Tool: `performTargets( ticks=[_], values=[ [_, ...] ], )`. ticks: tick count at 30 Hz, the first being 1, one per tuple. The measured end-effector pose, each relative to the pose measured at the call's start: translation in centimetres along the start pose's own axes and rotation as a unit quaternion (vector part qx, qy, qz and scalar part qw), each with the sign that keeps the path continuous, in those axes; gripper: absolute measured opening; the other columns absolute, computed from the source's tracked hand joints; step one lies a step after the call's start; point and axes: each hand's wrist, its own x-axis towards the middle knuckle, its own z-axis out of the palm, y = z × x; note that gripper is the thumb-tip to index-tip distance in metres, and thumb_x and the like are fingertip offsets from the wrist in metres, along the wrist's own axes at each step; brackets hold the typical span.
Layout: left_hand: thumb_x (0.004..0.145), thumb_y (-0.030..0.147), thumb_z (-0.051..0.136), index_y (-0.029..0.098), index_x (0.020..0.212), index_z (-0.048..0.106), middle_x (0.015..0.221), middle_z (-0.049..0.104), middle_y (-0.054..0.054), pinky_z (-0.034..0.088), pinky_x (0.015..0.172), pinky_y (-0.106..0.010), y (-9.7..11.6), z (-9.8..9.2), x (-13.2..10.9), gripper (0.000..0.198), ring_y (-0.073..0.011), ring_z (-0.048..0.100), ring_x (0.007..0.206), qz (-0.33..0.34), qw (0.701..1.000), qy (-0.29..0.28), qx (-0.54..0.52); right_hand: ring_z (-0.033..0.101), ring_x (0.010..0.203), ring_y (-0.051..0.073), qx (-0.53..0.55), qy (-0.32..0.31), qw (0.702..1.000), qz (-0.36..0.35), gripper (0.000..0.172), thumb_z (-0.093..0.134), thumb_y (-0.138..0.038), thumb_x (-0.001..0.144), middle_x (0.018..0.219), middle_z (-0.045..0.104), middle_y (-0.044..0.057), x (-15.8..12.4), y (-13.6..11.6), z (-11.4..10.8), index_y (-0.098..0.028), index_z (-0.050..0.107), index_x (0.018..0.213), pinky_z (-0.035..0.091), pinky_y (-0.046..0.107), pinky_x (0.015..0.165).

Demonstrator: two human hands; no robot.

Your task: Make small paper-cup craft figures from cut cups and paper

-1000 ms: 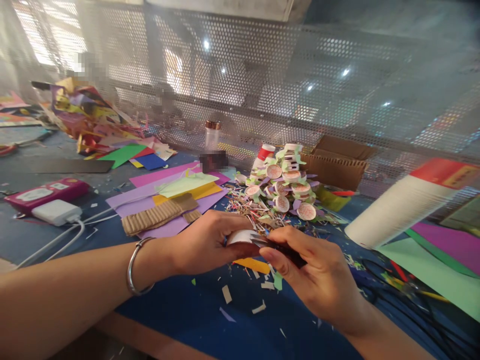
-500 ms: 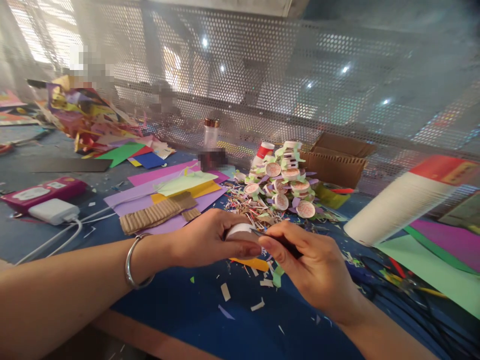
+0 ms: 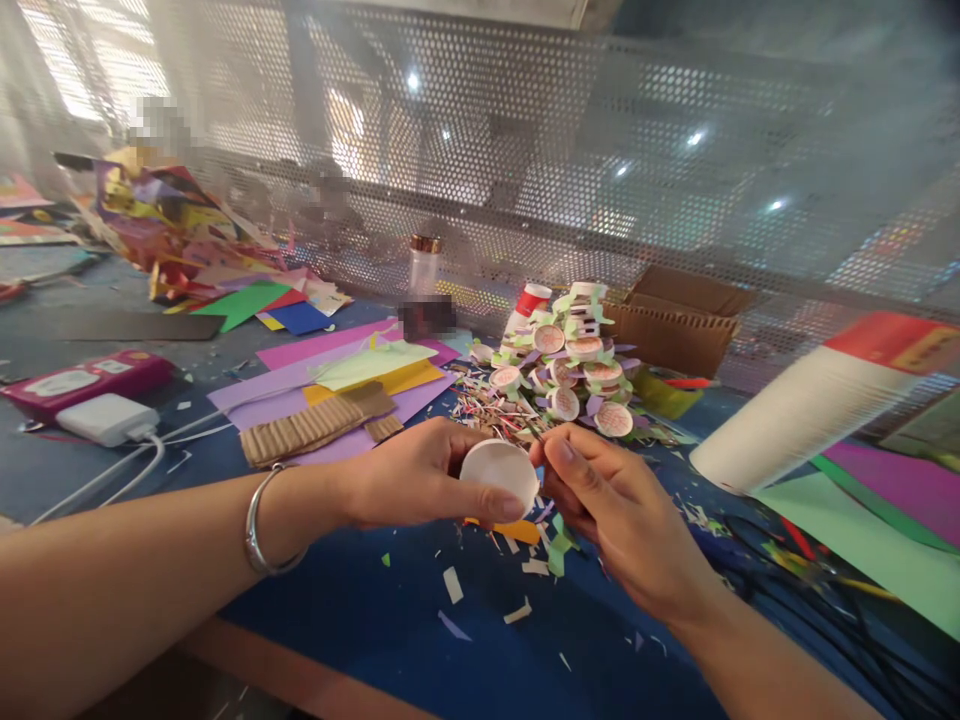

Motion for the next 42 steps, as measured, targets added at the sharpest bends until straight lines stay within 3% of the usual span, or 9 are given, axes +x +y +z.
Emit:
performTargets(
  ticks=[10,16,21,27,32,38,42],
  values=[
    [0.084,0.031,0.074,0.013,0.081,0.063,0.067,0.051,0.006,0.032,0.055,-0.02,0.18,0.22,-0.26,0.021,-0.0068,0.042,0.061,-0.003,0.998,0.035,-0.042,0.021,0.05,0.005,0.099,-0.038,0.993,0.049,0.028,0.08,-0.043,0.086,0.065,0.045,-0.008,-0.34,-0.64,0.46,-0.02,0.065,0.091,0.015,0.02,0.041],
    [0.085,0.019,0.072,0.011,0.101,0.065,0.085,0.059,0.001,0.041,0.068,-0.019,0.25,0.56,-0.14,0.019,-0.0085,0.051,0.075,0.069,0.986,0.033,-0.146,0.019,0.047,0.003,0.119,-0.012,0.992,0.049,0.027,0.079,-0.043,0.088,0.061,0.041,-0.009,-0.31,-0.81,0.49,-0.02,0.066,0.092,0.012,0.018,0.039],
    [0.081,0.025,0.077,0.009,0.095,0.067,0.084,0.061,-0.001,0.042,0.07,-0.021,-0.29,0.53,0.14,0.023,-0.0099,0.053,0.076,0.09,0.982,0.068,-0.152,0.017,0.047,0.003,0.13,-0.017,0.991,0.038,0.027,0.076,-0.045,0.091,0.059,0.035,-0.009,-0.3,-0.84,0.42,-0.019,0.066,0.087,0.012,0.017,0.039],
    [0.079,0.031,0.073,0.013,0.09,0.062,0.082,0.059,-0.001,0.043,0.072,-0.026,-0.11,0.53,-0.07,0.024,-0.0135,0.056,0.078,0.109,0.978,0.147,-0.097,0.017,0.048,0.004,0.14,-0.004,0.99,0.029,0.022,0.076,-0.043,0.091,0.059,0.034,-0.009,-0.19,-0.51,0.46,-0.022,0.071,0.091,0.013,0.017,0.039],
    [0.076,0.033,0.069,0.014,0.084,0.061,0.076,0.057,0.0,0.04,0.06,-0.026,-0.03,0.23,-0.39,0.022,-0.0122,0.05,0.068,0.111,0.971,0.213,0.011,0.021,0.049,0.004,0.141,0.034,0.989,0.006,0.022,0.079,-0.043,0.088,0.061,0.037,-0.008,-0.04,-0.58,0.6,-0.022,0.073,0.092,0.014,0.018,0.04],
    [0.077,0.027,0.067,0.017,0.074,0.057,0.065,0.045,0.006,0.029,0.048,-0.021,-0.1,0.21,-0.67,0.014,-0.0077,0.039,0.058,0.09,0.963,0.217,0.132,0.028,0.051,0.005,0.114,0.059,0.991,-0.026,0.024,0.078,-0.046,0.088,0.061,0.042,-0.007,0.11,-0.64,0.46,-0.023,0.074,0.095,0.018,0.018,0.042],
    [0.074,0.021,0.065,0.018,0.066,0.053,0.056,0.041,0.008,0.023,0.044,-0.021,0.38,0.33,-0.78,0.015,-0.006,0.035,0.051,0.053,0.97,0.169,0.165,0.023,0.048,0.004,0.046,0.031,0.998,-0.02,0.026,0.078,-0.047,0.088,0.059,0.039,-0.008,-0.02,-0.41,0.18,-0.024,0.073,0.099,0.013,0.019,0.04]
  ],
)
